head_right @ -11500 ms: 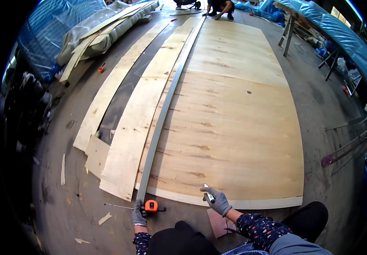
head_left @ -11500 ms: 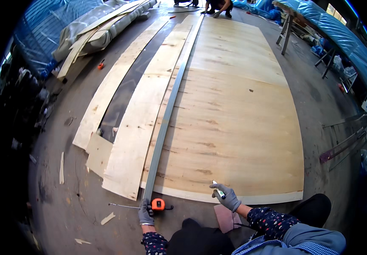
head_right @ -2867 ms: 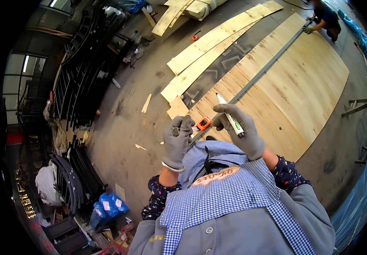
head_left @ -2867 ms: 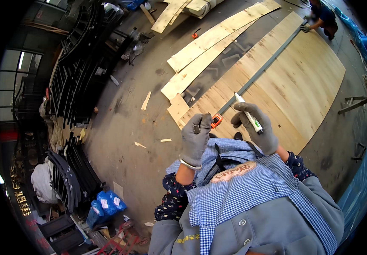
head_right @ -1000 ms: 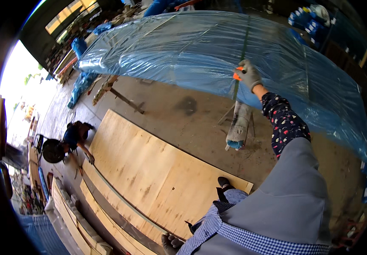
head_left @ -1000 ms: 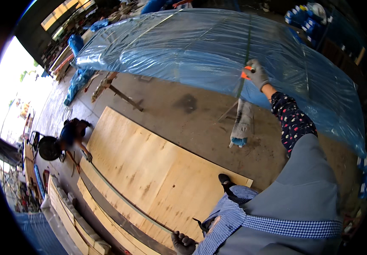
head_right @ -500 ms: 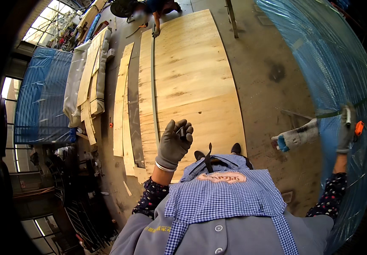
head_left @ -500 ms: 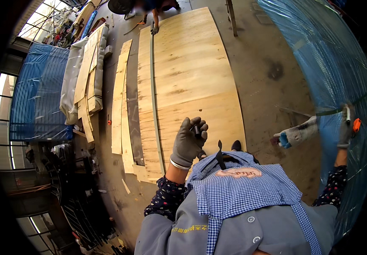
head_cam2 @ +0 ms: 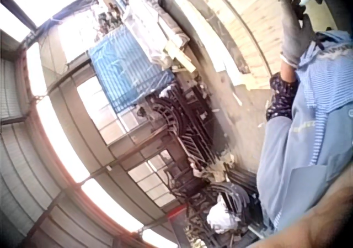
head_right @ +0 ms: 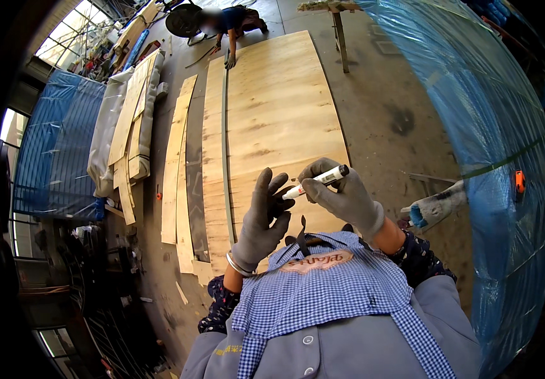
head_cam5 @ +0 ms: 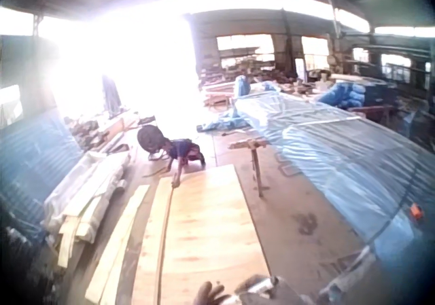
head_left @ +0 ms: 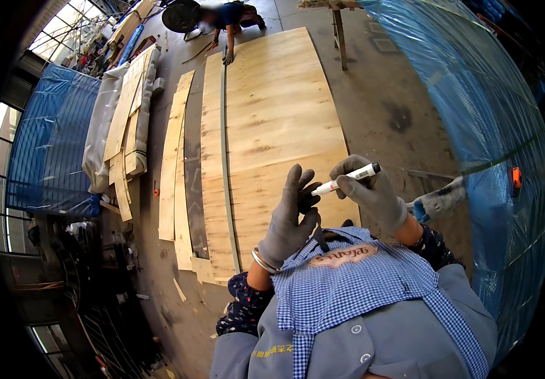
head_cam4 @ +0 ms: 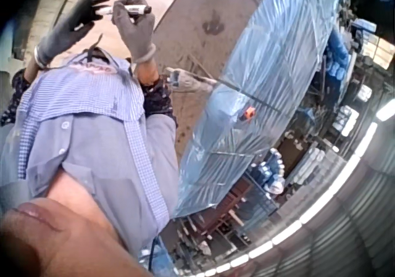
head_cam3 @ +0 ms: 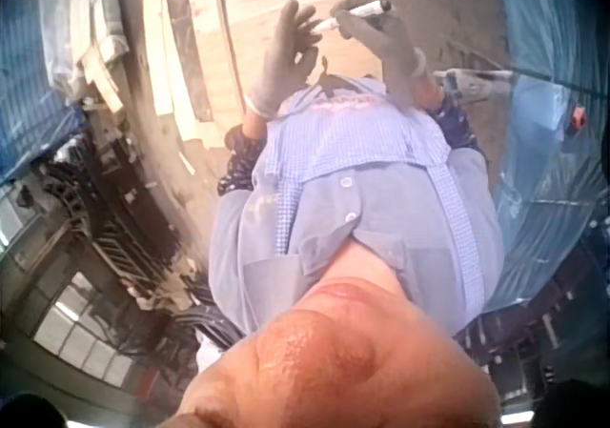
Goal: The person measures a large plywood sheet on the floor using a tape measure and marks it with a marker. They reposition the tape measure multiple times to mark different sections of the sheet while another person assists by holding the wood steady.
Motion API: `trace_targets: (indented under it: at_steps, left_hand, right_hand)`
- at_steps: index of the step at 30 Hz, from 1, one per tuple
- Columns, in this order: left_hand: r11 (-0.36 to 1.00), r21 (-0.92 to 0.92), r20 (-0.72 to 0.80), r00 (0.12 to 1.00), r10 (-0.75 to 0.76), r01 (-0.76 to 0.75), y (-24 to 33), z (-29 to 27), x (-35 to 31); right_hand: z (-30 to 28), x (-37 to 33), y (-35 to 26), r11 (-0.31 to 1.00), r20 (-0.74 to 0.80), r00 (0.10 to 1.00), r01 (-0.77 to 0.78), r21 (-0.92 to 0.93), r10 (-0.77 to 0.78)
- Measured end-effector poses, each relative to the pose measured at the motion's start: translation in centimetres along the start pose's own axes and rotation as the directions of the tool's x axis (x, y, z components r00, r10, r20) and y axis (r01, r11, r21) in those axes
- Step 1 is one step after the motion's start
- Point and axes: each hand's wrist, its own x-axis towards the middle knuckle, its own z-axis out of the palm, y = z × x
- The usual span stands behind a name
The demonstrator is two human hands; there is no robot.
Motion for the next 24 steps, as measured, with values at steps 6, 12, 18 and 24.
trace_targets:
  at_steps: [6, 12, 18, 24]
  left_hand:
    - [0.990, 0.141, 0.128, 0.992, -0.016, -0.002, 1.2, -1.8, -1.7]
    - [0.913, -0.376, -0.051, 0.981, -0.188, 0.156, 1.0, -1.6, -2.4]
    - [0.888, -0.304, -0.254, 0.869, -0.424, 0.345, -0.1, 0.0, -1.2]
    - [0.953, 0.083, -0.120, 0.953, -0.280, 0.290, 1.8, 0.7, -1.1]
  right_hand:
    - [1.3, 1.2, 0.4, 0.983, 0.213, 0.963, -0.177, 0.047, 0.163]
    - [2.0, 0.5, 0.9, 0.945, 0.312, 0.921, -0.291, 0.153, 0.233]
    - [3.3, -2.7, 2.7, 0.936, 0.181, 0.957, -0.264, 0.232, 0.226]
    - [-1.6, -3.5, -0.7, 0.945, 0.499, 0.839, -0.308, 0.110, 0.216]
